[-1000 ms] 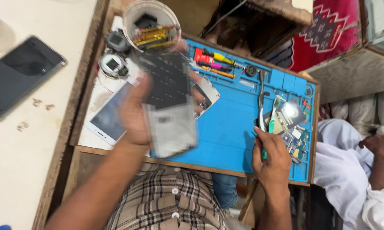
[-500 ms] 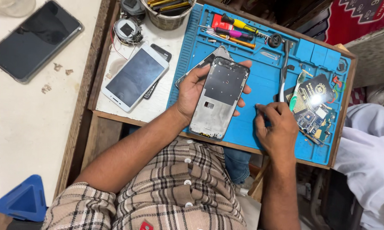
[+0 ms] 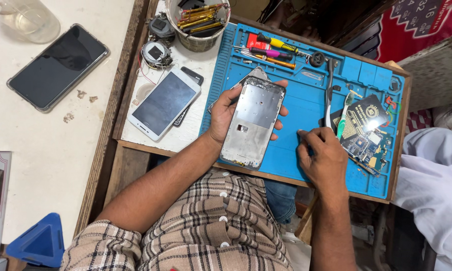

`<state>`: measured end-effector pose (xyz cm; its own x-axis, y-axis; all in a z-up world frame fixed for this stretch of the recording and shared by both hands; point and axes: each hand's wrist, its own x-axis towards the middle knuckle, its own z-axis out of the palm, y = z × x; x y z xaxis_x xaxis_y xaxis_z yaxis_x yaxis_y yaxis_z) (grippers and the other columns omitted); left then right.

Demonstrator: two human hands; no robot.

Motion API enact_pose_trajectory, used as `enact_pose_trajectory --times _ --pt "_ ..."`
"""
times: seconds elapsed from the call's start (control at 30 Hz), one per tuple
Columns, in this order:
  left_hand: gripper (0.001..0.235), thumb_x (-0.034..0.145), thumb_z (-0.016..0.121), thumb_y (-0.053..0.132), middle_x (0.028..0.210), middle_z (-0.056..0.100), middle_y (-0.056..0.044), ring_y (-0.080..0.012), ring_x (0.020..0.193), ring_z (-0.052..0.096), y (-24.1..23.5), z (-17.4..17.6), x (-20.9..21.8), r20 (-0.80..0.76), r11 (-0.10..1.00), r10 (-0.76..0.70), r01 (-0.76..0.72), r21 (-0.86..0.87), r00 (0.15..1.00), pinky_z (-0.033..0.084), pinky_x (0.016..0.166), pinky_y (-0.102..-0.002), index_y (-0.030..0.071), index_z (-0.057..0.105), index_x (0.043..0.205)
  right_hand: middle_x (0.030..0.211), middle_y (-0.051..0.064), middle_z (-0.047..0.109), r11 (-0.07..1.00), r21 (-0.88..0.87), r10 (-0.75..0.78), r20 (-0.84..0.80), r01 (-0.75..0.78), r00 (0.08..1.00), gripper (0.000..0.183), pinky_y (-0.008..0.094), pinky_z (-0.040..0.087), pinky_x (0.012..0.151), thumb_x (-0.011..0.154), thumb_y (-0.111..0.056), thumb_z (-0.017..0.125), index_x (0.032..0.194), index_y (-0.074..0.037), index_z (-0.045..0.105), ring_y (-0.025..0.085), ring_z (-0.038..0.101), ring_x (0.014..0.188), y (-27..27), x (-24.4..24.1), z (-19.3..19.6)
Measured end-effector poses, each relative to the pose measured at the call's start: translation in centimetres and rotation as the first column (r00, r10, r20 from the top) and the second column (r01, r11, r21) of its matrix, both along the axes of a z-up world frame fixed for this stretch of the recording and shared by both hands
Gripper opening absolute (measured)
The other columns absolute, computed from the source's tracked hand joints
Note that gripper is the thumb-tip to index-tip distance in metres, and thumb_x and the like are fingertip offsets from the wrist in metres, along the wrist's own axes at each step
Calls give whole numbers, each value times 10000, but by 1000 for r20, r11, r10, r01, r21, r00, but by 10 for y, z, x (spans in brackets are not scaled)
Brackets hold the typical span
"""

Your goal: The person disassembles a mobile phone, removes the back cover, and manipulates internal components using a small screwdriver and a toothbrush. They repeatedly adjust parts inside the phone chassis and occasionally brush the interior surfaces.

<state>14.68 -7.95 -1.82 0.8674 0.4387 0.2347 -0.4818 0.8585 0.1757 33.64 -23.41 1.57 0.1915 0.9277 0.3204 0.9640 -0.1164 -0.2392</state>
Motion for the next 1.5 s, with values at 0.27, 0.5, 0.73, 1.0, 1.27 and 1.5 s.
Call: enact_pose_trajectory --times 0.27,0.5,0.73,1.0,1.27,1.5 --pt "780 1032 382 522 1271 650 -241 -318 1058 712 -7 -3 8 -115 993 -21 34 109 993 629 880 -468 37 343 1641 1020 104 695 968 238 12 -374 84 927 253 270 565 759 969 4 751 1220 -31 741 165 698 858 4 -2 26" --pt "613 1067 356 456 1245 666 -190 -320 1057 699 -21 -21 17 -190 998 -41 47 28 981 607 913 -483 10 490 1465 961 118 677 893 447 206 -312 -48 928 142 255 550 708 928 33 785 1058 -7 741 159 667 797 46 -48 46" --pt "505 1097 387 410 1171 698 -149 -253 1049 703 -20 -39 19 -220 998 -31 18 -62 975 570 968 -388 7 603 1312 897 76 658 889 453 189 -232 -66 954 113 296 494 614 909 -33 815 1006 -40 757 172 643 715 63 -63 40" --pt "471 1104 403 395 1092 717 -131 -228 964 716 -21 -40 18 -256 1000 -11 14 11 967 586 882 -370 18 636 1266 939 88 640 847 524 176 -128 -84 976 201 316 502 659 918 -46 815 1114 -53 773 198 632 768 58 -61 29" --pt "497 1082 394 417 1096 715 -119 -219 968 711 -21 -34 22 -306 999 -4 20 47 952 582 888 -354 18 633 1257 950 87 662 855 518 158 -231 -16 960 206 309 517 665 901 -8 755 1103 -47 764 195 641 790 56 -64 36" --pt "498 1026 404 430 1075 714 -111 -218 933 709 -27 -31 23 -397 994 3 40 100 918 577 858 -369 45 633 1244 911 82 654 844 536 161 -223 -17 962 158 303 515 636 878 -36 777 1035 -44 756 179 643 719 50 -66 35"
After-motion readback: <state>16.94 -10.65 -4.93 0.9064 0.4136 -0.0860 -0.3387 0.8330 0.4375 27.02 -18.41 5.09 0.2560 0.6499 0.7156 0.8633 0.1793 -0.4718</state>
